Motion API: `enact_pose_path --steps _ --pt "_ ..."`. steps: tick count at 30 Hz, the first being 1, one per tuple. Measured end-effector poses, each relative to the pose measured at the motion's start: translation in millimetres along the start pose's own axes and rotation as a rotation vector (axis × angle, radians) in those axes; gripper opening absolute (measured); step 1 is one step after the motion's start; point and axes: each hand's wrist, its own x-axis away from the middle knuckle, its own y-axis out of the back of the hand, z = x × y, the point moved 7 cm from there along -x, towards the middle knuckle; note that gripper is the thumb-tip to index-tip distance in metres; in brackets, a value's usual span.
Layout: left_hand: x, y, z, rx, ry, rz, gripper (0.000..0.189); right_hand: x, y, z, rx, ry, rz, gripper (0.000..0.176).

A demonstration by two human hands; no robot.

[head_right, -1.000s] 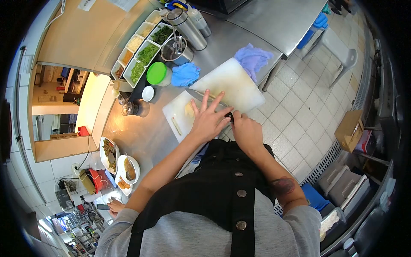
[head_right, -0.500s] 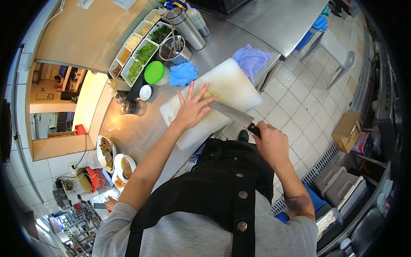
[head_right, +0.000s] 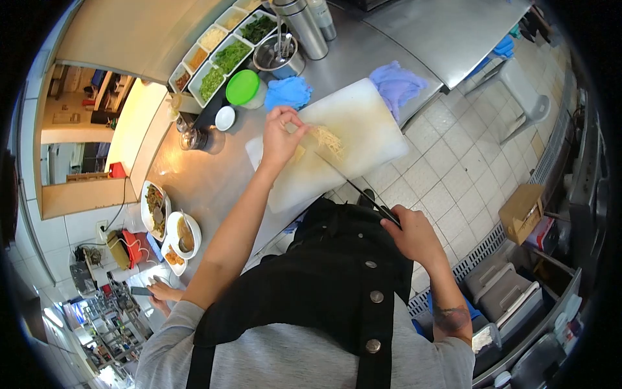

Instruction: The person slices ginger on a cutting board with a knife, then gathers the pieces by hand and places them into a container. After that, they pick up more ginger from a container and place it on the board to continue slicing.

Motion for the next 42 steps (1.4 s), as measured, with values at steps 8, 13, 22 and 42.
enact_pose_path --steps 8,13,22,42 --pt "65.6 13.3 57.0 -0.028 0.055 -0.160 0.012 -16.5 -14.0 19.3 0.033 0.090 -0.097 0.026" --pt "74.3 -4.0 45.0 -0.089 -0.116 -0.211 0.011 -37.8 -36.1 40.5 0.196 0.071 -0.087 0.026" --pt "74.6 -3.9 41.1 -0.120 -0.206 -0.239 0.012 -48.9 -61.4 44.4 0.225 0.042 0.060 0.027" --pt "74.2 -6.0 37.1 -0.163 -0.232 -0.209 0.012 -61.7 -73.2 51.3 0.303 -0.029 0.101 0.022"
